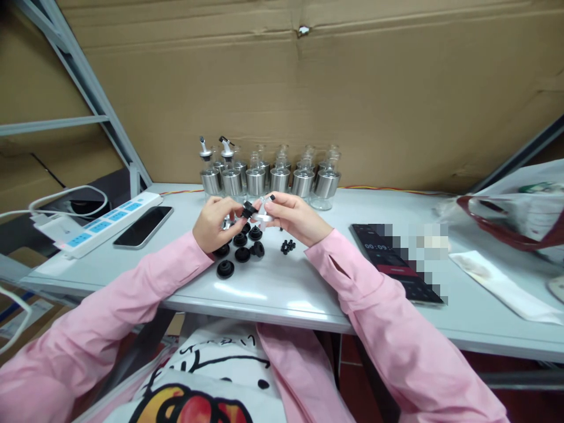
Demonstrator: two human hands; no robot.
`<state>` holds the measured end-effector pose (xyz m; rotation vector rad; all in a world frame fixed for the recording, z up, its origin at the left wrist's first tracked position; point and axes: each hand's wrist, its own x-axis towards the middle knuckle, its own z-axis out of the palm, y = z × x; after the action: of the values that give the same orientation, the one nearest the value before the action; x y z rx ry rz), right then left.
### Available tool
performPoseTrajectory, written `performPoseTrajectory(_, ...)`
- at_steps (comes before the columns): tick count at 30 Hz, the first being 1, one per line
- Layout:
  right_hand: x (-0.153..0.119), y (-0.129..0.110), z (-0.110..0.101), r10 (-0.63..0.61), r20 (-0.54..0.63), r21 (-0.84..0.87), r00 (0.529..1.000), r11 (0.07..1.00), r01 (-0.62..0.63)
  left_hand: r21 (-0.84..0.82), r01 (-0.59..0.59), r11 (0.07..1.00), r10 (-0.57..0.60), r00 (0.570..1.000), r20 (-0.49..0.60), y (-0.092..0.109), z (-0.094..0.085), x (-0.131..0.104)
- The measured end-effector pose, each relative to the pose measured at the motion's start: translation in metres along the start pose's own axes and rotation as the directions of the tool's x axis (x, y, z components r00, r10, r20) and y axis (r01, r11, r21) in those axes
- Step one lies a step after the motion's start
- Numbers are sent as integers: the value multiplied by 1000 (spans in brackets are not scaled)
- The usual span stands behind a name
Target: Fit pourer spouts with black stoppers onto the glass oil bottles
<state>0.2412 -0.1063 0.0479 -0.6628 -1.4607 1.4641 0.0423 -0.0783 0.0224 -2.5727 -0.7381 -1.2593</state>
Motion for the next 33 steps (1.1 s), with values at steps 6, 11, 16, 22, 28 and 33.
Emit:
performPoseTrajectory(6, -1, -2, 1, -1, 23, -24, 1000, 1000, 1, -9, -64, 998, 64, 998, 1, 0, -2, 0)
performPoseTrajectory(11, -1, -3, 2, -7, 19, -16, 1000, 1000, 7, -31, -100, 994, 101, 995, 26, -1, -1, 0)
performPoseTrajectory(16, 0, -1, -1, -24, -16, 6, 1000, 1000, 25, -19, -128, 992, 128, 992, 13, -3, 1, -1)
performPoseTrajectory(22, 4, 0, -6, -87, -162, 85, 983, 991, 102, -25, -193, 981, 193, 981, -17, -1, 0, 0)
performPoseTrajectory(28, 4, 0, -2, -78, -181, 35, 980, 996, 85, -32, -222, 974, 221, 975, -38, 2, -2, 1)
performPoseTrajectory(33, 3, 2, -1, -96, -167, -12, 981, 995, 96, -35, -215, 976, 214, 977, -19, 2, -2, 0)
